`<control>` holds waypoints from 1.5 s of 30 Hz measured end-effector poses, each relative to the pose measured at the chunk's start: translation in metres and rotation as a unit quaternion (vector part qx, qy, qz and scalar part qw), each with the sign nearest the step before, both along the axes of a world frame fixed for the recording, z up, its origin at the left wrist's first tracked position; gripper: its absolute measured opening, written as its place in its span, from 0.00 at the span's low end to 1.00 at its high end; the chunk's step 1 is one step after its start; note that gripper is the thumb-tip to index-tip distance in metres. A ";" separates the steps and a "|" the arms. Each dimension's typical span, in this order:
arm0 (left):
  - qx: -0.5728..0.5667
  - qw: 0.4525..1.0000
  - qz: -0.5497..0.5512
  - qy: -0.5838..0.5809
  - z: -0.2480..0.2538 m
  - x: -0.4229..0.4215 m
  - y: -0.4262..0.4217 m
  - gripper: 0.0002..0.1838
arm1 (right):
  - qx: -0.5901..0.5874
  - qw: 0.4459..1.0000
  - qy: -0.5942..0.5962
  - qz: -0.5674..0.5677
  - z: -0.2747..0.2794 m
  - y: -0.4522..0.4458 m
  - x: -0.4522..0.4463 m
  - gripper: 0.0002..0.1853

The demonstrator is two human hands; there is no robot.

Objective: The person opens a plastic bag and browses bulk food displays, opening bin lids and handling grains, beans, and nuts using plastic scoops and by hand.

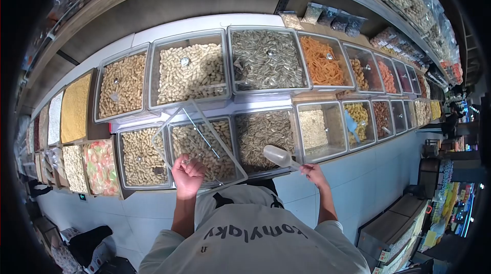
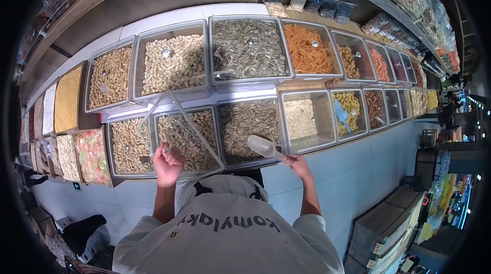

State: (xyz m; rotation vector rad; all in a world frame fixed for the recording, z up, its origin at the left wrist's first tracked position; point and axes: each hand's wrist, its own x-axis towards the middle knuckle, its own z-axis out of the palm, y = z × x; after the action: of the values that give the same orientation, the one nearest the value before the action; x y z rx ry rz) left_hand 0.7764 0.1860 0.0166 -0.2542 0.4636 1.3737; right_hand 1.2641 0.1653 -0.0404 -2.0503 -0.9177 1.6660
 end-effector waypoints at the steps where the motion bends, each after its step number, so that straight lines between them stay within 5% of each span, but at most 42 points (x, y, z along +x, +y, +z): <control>1: 0.000 1.000 0.001 0.000 -0.001 -0.001 -0.001 0.13 | 0.015 1.000 -0.011 -0.006 -0.006 0.002 0.010 0.12; 8: 0.001 1.000 -0.005 0.010 -0.003 0.000 -0.003 0.13 | 0.099 0.989 -0.059 0.097 -0.019 -0.005 0.033 0.10; 17: -0.028 0.999 -0.034 -0.001 -0.002 0.019 0.001 0.13 | 0.060 0.986 0.052 -0.144 -0.048 -0.022 -0.043 0.21; 23: -0.058 0.995 -0.073 0.021 0.001 0.041 0.002 0.12 | 0.122 0.920 0.173 -0.330 -0.088 -0.028 -0.093 0.22; 28: -0.055 0.988 -0.143 -0.029 -0.016 0.058 -0.002 0.10 | 0.139 0.914 0.222 -0.311 -0.091 -0.031 -0.113 0.23; 35: -0.064 0.970 -0.235 -0.025 -0.027 0.089 0.009 0.09 | 0.137 0.917 0.146 -0.345 -0.096 -0.059 -0.106 0.23; 38: -0.080 0.967 -0.243 -0.003 -0.030 0.110 0.015 0.09 | 0.128 0.925 0.178 -0.309 -0.082 -0.073 -0.097 0.23; 40: -0.088 0.964 -0.252 0.009 -0.040 0.123 0.019 0.09 | 0.048 0.881 0.262 -0.390 -0.075 -0.079 -0.089 0.22; 45: -0.092 0.958 -0.271 0.008 -0.074 0.157 0.028 0.08 | 0.099 0.857 0.315 -0.395 -0.061 -0.106 -0.050 0.22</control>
State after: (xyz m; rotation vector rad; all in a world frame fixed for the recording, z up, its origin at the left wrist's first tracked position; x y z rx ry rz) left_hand 0.9333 0.2139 -0.0570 -0.2439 0.6228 0.7968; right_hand 1.2140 0.0596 -0.1012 -1.2895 0.0102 1.4911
